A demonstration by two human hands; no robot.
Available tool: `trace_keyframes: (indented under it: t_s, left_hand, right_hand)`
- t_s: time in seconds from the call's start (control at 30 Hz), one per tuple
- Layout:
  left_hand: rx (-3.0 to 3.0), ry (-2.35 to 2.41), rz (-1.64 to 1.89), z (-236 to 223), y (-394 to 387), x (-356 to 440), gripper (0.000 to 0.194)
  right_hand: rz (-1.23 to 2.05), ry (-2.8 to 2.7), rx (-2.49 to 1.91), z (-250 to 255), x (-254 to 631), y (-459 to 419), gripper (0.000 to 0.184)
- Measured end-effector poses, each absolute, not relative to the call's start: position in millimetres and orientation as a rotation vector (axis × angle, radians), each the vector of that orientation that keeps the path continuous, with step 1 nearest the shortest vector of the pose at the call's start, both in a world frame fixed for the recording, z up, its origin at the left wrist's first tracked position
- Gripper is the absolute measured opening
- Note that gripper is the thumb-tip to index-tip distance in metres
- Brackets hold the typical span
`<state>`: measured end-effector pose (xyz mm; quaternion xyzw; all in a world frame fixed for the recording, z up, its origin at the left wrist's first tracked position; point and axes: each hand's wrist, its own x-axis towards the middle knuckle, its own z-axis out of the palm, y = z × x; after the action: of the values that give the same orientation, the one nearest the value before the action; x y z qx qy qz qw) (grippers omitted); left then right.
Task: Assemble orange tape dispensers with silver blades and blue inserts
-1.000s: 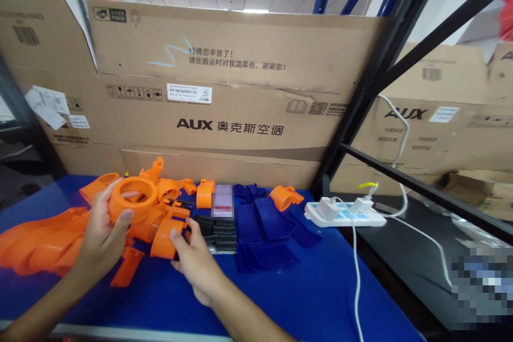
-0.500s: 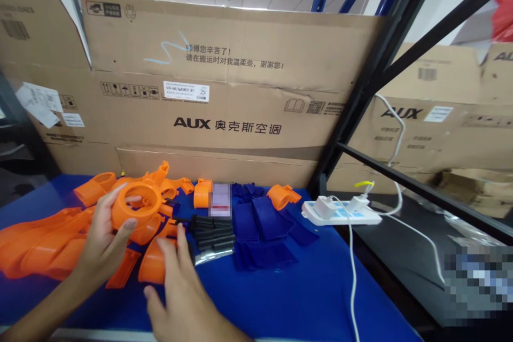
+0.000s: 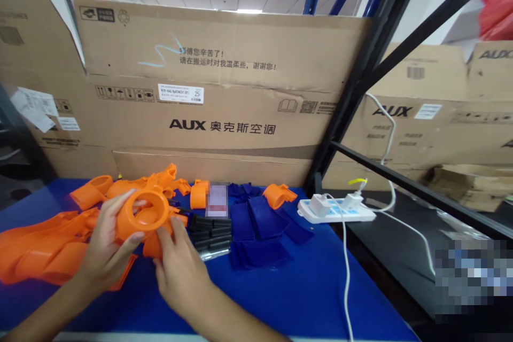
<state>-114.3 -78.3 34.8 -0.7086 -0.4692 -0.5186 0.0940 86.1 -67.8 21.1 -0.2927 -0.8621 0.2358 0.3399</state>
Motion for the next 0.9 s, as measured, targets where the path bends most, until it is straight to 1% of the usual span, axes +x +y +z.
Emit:
trace_keyframes:
  t_s: [0.07,0.1,0.23,0.27,0.37,0.43,0.5,0.57,0.6,0.63,0.7,0.77,0.83,0.9]
  left_hand:
    - [-2.12,-1.347,-1.506,35.0,-77.7,-113.4,0.073]
    - [-2.132,-1.324,-1.486,34.7,-77.8,-113.0,0.075]
    - [-2.265,-1.234,-1.369,31.9,-82.1,-103.6,0.085]
    - [-2.322,-1.23,-1.326,30.9,-83.3,-98.1,0.087]
    - [-2.523,-1.196,-1.185,27.8,-83.6,-74.9,0.094]
    - [-2.658,-1.088,-1.133,26.0,-79.9,-56.6,0.094]
    - [-2.774,-1.037,-1.185,25.2,-73.5,-37.4,0.094]
    - [-2.838,-1.142,-1.446,25.6,-64.3,-17.0,0.098]
    - [-2.823,-1.242,-1.682,26.2,-58.7,-6.1,0.098]
    - [-2.763,-1.367,-1.976,27.0,-52.3,5.2,0.092]
    - [-2.554,-1.655,-2.593,28.7,-38.2,27.3,0.066]
    - [-2.354,-1.874,-3.072,30.0,-24.5,45.1,0.052]
    - [-2.238,-1.982,-3.318,30.7,-13.7,54.9,0.041]
    - [-2.192,-2.001,-3.412,31.4,-6.6,55.6,0.034]
  right_hand:
    - [0.646,-2.169,-0.702,26.3,92.4,-65.2,0.08]
    - [0.67,-2.109,-0.689,28.6,97.1,-63.6,0.075]
    - [0.869,-1.677,-0.755,41.6,121.6,-51.7,0.042]
    - [0.955,-1.559,-0.756,46.7,127.9,-46.9,0.039]
    - [1.248,-1.434,-0.782,63.6,144.2,-29.3,0.048]
    - [1.29,-1.38,-0.848,71.9,152.9,-15.9,0.047]
    - [1.247,-1.337,-0.882,75.1,161.0,-2.2,0.039]
    - [1.197,-1.3,-0.871,73.5,169.2,11.0,0.036]
    - [1.18,-1.288,-0.862,71.5,173.2,17.0,0.036]
    - [1.161,-1.278,-0.856,69.1,176.9,22.4,0.037]
    - [1.112,-1.274,-0.863,63.7,183.0,30.9,0.037]
    - [1.038,-1.3,-0.9,59.0,186.8,36.0,0.038]
    - [0.96,-1.368,-0.941,56.1,188.9,38.5,0.041]
    - [0.93,-1.465,-0.948,55.1,190.6,39.2,0.048]
